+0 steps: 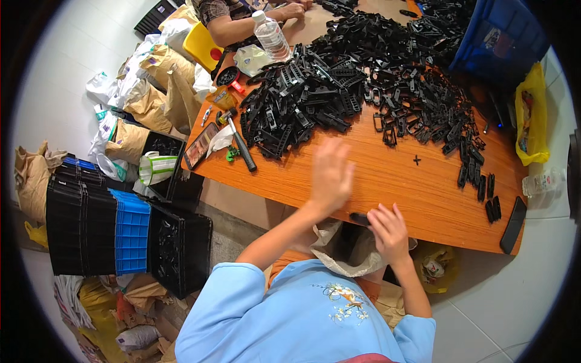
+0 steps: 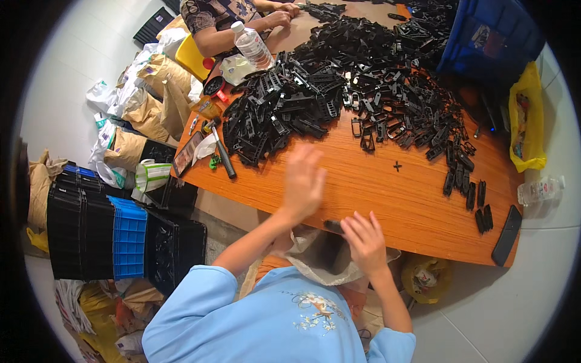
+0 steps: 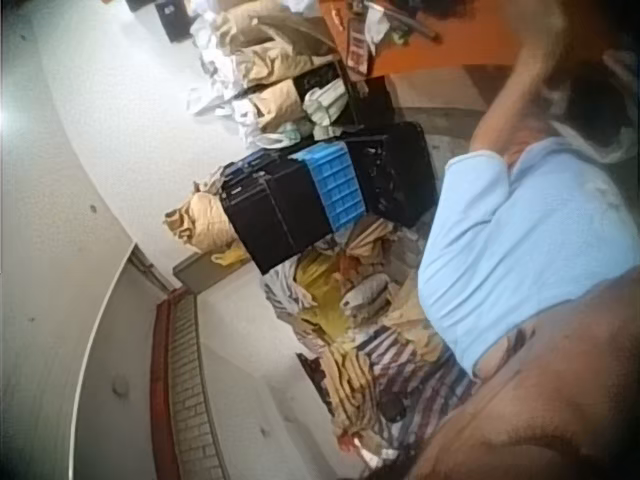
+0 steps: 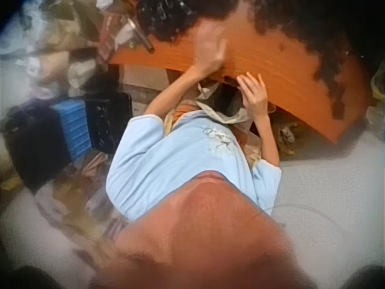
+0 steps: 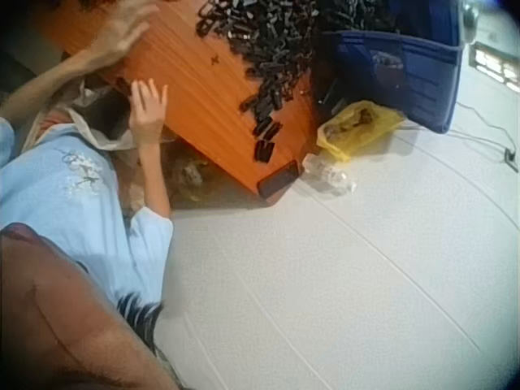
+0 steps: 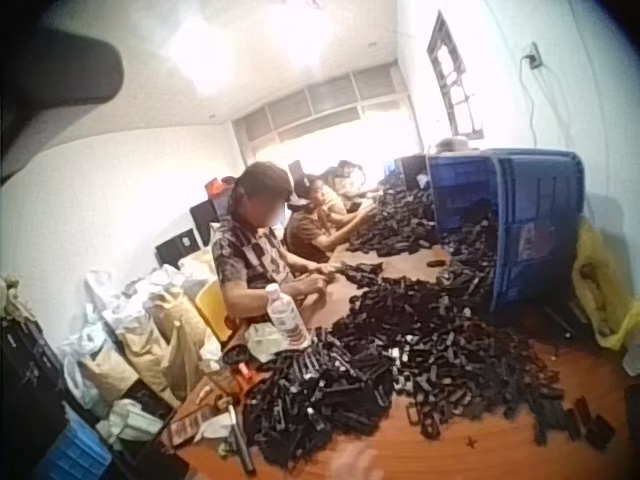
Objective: The person assembles plastic components by picking up parts from the table, pressing them together by hand, and dropping the assembled pieces into a bag.
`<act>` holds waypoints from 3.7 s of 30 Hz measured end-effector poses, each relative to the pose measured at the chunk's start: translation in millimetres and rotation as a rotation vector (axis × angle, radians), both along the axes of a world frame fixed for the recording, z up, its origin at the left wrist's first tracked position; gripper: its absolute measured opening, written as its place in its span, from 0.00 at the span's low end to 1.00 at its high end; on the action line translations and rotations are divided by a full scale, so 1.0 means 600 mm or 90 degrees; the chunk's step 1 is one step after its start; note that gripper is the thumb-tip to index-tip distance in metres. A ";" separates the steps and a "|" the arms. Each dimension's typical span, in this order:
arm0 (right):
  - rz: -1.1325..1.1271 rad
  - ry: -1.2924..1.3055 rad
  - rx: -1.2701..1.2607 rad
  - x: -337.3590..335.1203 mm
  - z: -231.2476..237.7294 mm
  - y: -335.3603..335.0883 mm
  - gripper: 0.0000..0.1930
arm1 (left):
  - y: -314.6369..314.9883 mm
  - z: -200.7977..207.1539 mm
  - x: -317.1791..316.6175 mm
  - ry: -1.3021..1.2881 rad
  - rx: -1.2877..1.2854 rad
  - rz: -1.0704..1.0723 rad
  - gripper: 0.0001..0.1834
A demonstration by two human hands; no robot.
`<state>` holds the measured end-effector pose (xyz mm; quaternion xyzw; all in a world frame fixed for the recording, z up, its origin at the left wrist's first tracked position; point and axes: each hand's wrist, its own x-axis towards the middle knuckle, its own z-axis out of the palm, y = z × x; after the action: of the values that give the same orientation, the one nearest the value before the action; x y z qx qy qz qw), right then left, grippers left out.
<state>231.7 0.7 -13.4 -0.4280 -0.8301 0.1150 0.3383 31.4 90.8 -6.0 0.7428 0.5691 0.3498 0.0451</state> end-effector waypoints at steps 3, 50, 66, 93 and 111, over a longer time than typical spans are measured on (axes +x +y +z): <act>0.052 -0.050 0.049 -0.015 -0.010 -0.045 0.15 | 0.022 0.002 -0.131 0.143 0.126 0.208 0.33; -0.522 0.004 0.018 0.165 -0.036 0.024 0.15 | -0.048 -0.017 0.040 -0.045 0.049 -0.187 0.13; -0.446 0.149 -0.026 0.140 -0.016 0.001 0.15 | -0.081 -0.024 0.038 0.041 0.087 -0.096 0.23; -0.134 -0.045 -0.043 0.007 0.022 0.044 0.19 | -0.058 0.038 0.049 -0.065 -0.051 -0.237 0.29; -0.057 -0.062 -0.044 0.014 0.016 0.060 0.13 | -0.001 -0.020 0.119 0.077 -0.139 -0.129 0.26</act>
<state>240.3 36.5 -3.9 -0.4810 -0.8213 0.1072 0.2873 102.7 90.1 -18.1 0.8068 0.5275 0.2343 0.1263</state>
